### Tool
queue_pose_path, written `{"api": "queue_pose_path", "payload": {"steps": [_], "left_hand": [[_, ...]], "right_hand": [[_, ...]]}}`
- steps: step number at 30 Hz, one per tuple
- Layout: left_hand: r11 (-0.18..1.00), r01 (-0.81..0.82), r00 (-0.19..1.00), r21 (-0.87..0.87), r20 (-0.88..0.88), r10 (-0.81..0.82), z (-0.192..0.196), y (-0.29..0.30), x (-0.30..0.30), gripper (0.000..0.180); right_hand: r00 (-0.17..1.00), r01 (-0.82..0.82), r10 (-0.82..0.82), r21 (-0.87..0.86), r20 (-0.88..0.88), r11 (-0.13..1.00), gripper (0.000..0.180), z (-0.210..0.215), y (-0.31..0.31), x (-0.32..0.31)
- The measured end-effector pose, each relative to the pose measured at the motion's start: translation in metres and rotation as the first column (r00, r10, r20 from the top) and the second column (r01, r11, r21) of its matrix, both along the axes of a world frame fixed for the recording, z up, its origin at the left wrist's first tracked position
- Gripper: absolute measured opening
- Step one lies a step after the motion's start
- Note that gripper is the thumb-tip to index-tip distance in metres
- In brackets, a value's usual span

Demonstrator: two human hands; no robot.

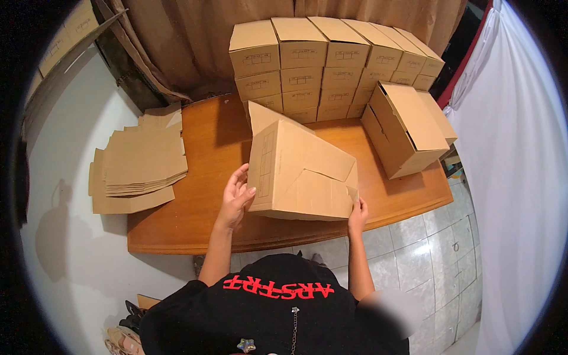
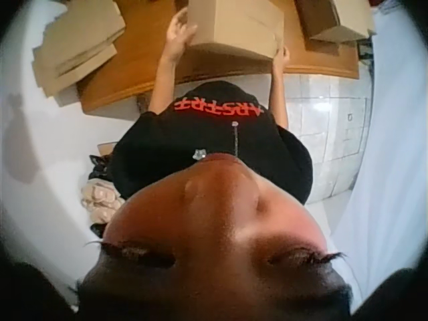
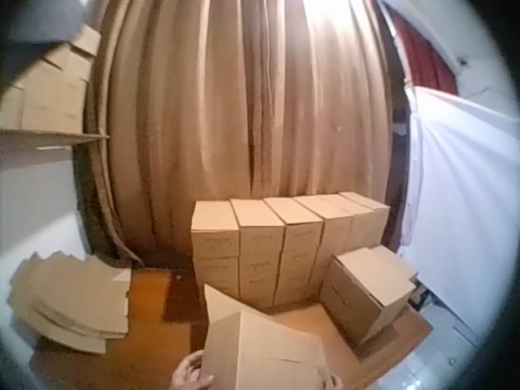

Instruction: Folding flat cardboard templates into boxes and stacking them on a table.

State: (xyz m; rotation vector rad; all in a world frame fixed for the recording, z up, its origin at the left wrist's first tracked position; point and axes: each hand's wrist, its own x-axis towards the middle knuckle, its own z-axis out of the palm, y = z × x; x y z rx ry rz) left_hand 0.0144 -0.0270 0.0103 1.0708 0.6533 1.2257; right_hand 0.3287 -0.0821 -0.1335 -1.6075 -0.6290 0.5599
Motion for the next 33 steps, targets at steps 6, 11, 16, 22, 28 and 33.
{"api": "queue_pose_path", "payload": {"steps": [6, 11, 16, 22, 28, 33], "left_hand": [[0.999, -0.033, 0.992, 0.018, 0.123, 0.031, 0.048, -0.003, 0.017, 0.052], [0.994, -0.053, 0.991, 0.094, 0.124, 0.042, 0.067, -0.007, 0.033, 0.042], [0.970, -0.019, 0.990, 0.244, -0.130, 0.052, 0.073, -0.016, 0.056, 0.032], [0.879, 0.183, 0.914, 0.441, -0.406, 0.014, 0.072, -0.034, 0.098, 0.043], [0.802, 0.463, 0.863, 0.379, -0.400, -0.309, 0.059, -0.050, 0.124, 0.081], [0.732, 0.648, 0.582, 0.212, -0.758, -0.296, 0.009, -0.027, 0.103, 0.053]], "right_hand": [[0.992, -0.096, 0.092, -0.042, -0.082, 0.994, 0.035, -0.037, -0.001, -0.025], [0.925, -0.356, 0.330, -0.125, -0.190, 0.926, 0.031, -0.007, -0.001, -0.044], [0.930, -0.325, 0.305, -0.073, -0.207, 0.943, 0.035, 0.041, 0.000, -0.023], [0.905, -0.267, 0.358, 0.348, -0.230, 0.899, 0.044, 0.137, -0.024, -0.019], [0.962, -0.245, 0.272, 0.352, -0.027, 0.903, 0.039, 0.131, -0.028, 0.010], [0.989, -0.142, 0.145, 0.158, -0.009, 0.977, 0.030, 0.082, -0.023, 0.038]]}}
